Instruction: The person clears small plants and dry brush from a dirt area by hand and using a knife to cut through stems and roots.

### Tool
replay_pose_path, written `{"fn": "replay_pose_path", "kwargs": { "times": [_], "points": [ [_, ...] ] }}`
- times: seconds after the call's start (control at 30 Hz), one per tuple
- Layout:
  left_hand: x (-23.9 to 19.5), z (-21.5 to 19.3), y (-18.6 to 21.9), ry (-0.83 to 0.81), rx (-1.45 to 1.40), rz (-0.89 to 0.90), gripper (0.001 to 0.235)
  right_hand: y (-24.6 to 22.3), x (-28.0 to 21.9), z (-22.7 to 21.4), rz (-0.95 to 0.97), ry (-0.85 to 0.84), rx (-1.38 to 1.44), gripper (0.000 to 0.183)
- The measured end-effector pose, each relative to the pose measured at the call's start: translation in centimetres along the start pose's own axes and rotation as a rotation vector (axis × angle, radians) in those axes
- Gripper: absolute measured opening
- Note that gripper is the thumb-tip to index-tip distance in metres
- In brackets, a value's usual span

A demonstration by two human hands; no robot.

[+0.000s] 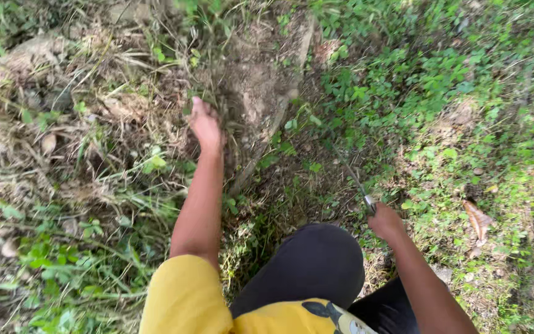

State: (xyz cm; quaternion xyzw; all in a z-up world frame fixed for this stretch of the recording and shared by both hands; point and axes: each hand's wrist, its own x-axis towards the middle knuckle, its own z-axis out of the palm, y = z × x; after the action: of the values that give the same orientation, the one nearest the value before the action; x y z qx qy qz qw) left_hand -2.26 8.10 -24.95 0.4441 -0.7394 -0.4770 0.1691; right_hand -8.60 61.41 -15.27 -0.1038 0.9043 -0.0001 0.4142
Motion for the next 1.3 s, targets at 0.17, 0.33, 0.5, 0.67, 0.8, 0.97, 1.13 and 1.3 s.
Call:
{"fn": "replay_pose_path", "kwargs": {
  "times": [0.17,0.33,0.5,0.67,0.8,0.97,1.13,1.3],
  "points": [
    [-6.9,-25.1,-0.8,0.505,0.216,0.043,0.039,2.3,0.5,-0.2,0.098,0.082,0.382,0.03],
    [-1.3,-40.6,6.2,0.751,0.498,0.16,0.041,1.8,-1.5,-6.3,0.06,0.2,0.418,0.033],
    [2.4,-37.9,14.7,0.183,1.065,0.03,0.103,0.0,-3.2,-11.4,0.033,0.024,0.288,0.065],
    [6.0,-22.5,21.9,0.684,0.801,0.779,0.084,-0.4,-2.6,-15.5,-0.016,0.076,-0.046,0.049],
    [5.8,-12.6,24.7,0.476,0.887,0.915,0.047,-1.3,-2.6,-16.6,0.06,0.151,0.032,0.053],
    [9.1,0.8,25.7,-0.04,0.888,0.471,0.075,-6.2,2.1,-18.2,0.129,0.069,0.042,0.043],
    [12.9,8.3,21.9,-0.11,0.995,0.231,0.123,-7.4,3.6,-20.1,0.067,0.157,0.037,0.046],
    [17.2,15.1,12.1,0.167,1.006,0.583,0.076,-9.4,2.7,-21.0,0.064,0.091,-0.111,0.04]
  ]
}}
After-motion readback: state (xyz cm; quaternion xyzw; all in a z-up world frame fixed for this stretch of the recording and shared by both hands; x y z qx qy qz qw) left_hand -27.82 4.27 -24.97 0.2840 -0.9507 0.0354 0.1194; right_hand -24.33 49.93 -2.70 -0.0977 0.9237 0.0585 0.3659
